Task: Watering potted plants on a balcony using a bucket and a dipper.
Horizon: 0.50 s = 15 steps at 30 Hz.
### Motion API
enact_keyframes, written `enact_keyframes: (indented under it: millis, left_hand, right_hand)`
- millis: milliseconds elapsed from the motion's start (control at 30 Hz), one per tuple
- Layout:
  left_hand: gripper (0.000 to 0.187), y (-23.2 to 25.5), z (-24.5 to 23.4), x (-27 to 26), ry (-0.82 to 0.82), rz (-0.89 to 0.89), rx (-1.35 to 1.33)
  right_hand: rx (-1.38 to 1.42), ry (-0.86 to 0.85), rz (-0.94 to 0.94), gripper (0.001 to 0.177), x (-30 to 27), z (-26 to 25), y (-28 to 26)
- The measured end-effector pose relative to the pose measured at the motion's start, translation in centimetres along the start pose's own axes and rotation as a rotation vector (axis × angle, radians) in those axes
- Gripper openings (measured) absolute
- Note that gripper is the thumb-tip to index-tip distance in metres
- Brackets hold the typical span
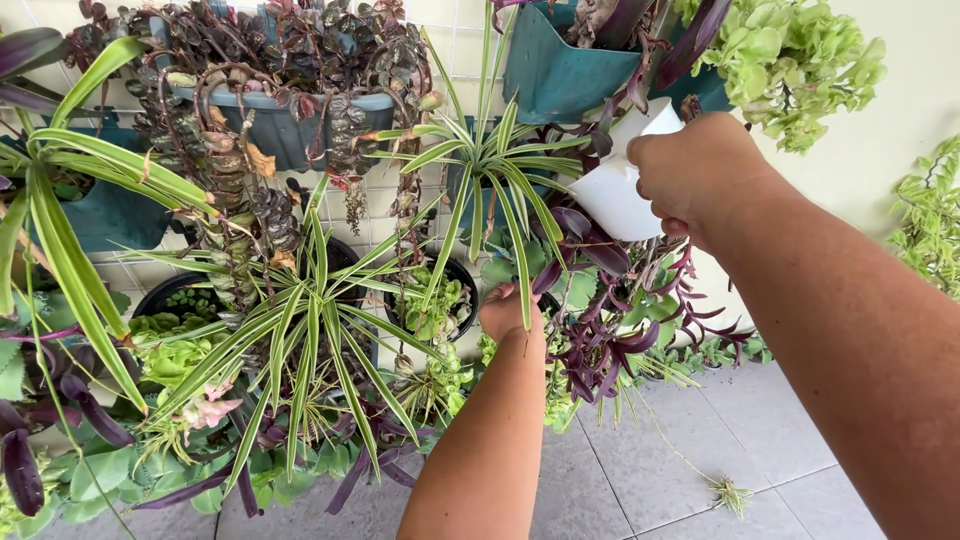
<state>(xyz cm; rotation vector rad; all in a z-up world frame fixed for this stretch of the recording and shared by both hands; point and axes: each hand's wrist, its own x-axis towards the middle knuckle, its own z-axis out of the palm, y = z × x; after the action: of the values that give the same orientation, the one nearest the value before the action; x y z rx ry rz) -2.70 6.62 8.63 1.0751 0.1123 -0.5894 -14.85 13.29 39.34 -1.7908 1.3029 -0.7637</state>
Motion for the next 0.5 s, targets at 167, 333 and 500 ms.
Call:
enact_keyframes:
  millis: [167, 333, 500]
  left_hand:
    - [0.027, 0.3, 0.0, 0.2, 0.013, -0.057, -0.016]
    - [0.028, -0.5, 0.1, 2.2, -0.036, -0.056, -0.02]
    - [0.034, 0.3, 0.2, 3.4, -0.027, -0.091, 0.022]
  right_hand:
    - [0.142, 0.055, 0.004, 0.019, -0.1, -0.8, 0.8]
    - [0.26, 0.053, 0.029, 0.018, 1.0, -2.7, 2.3]
    - [0.329, 0.035, 0.041, 0.016, 0.9, -4.3, 3.1]
